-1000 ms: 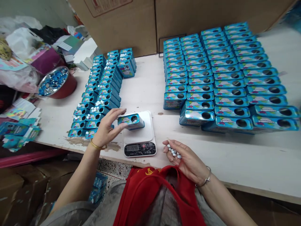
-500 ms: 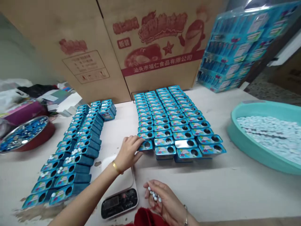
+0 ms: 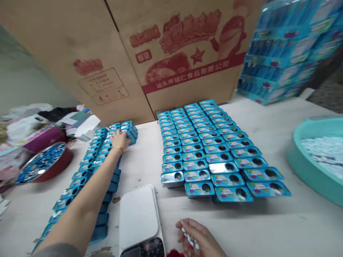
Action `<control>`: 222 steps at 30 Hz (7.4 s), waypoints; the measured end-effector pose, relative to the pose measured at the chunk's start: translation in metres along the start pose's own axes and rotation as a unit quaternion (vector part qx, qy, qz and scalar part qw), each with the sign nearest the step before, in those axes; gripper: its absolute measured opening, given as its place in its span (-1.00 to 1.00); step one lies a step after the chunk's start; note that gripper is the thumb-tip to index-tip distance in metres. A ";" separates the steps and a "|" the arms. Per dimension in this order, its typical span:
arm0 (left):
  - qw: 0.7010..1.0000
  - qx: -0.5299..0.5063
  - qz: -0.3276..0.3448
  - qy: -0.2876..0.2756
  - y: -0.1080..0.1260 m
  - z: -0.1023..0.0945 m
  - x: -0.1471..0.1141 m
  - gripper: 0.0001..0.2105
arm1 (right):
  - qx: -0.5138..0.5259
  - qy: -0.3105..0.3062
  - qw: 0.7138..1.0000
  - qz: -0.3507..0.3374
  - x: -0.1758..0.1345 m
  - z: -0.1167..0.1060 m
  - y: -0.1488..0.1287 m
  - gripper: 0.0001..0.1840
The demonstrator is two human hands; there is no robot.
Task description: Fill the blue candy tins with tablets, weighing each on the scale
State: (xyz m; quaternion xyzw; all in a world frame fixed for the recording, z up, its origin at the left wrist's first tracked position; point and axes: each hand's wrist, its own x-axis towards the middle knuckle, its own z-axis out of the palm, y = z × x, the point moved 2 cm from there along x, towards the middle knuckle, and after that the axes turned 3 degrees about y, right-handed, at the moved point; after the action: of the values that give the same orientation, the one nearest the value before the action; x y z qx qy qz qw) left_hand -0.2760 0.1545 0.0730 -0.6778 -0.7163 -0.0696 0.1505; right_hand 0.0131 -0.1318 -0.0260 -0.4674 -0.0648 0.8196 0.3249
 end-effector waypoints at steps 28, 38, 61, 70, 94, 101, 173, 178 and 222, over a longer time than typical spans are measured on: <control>0.903 -0.189 0.353 -0.154 0.125 -0.130 -0.300 -0.77 | 0.152 -0.106 0.979 0.085 -0.054 0.015 0.020 -0.77; 0.915 -0.204 0.315 -0.146 0.162 -0.090 -0.348 -0.87 | 0.157 -0.068 0.976 0.133 -0.065 0.006 0.038 -0.89; 0.938 -0.321 0.132 -0.023 0.048 -0.118 -0.263 -0.93 | 0.115 -0.037 0.986 0.115 -0.042 0.018 0.041 -0.84; 0.934 -0.318 0.152 -0.057 0.045 -0.110 -0.251 -0.84 | 0.128 -0.026 0.984 0.124 -0.041 0.021 0.033 -0.82; 0.877 -0.320 0.289 -0.210 0.143 -0.075 -0.340 -0.87 | 0.163 -0.051 0.975 0.144 -0.040 0.004 0.042 -0.88; 0.849 -0.511 0.118 -0.069 0.089 -0.115 -0.283 -0.92 | 0.152 -0.039 0.982 0.107 -0.039 0.021 0.031 -0.82; 0.936 -0.322 -0.005 0.139 0.022 -0.117 -0.255 -0.86 | 0.142 -0.012 0.983 0.117 -0.035 0.015 0.023 -0.79; 0.936 -0.328 -0.022 0.129 0.020 -0.110 -0.258 -0.83 | 0.134 -0.015 0.984 0.115 -0.035 0.015 0.024 -0.78; 0.928 -0.227 0.292 -0.039 0.136 -0.062 -0.219 -0.67 | 0.157 -0.030 0.983 0.091 -0.021 0.012 0.025 -0.83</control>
State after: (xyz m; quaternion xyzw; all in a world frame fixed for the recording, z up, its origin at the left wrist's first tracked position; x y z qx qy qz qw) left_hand -0.1261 -0.0629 0.0495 -0.8752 -0.4570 -0.1569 -0.0219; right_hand -0.0010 -0.1609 -0.0143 -0.3895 0.0979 0.8596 0.3158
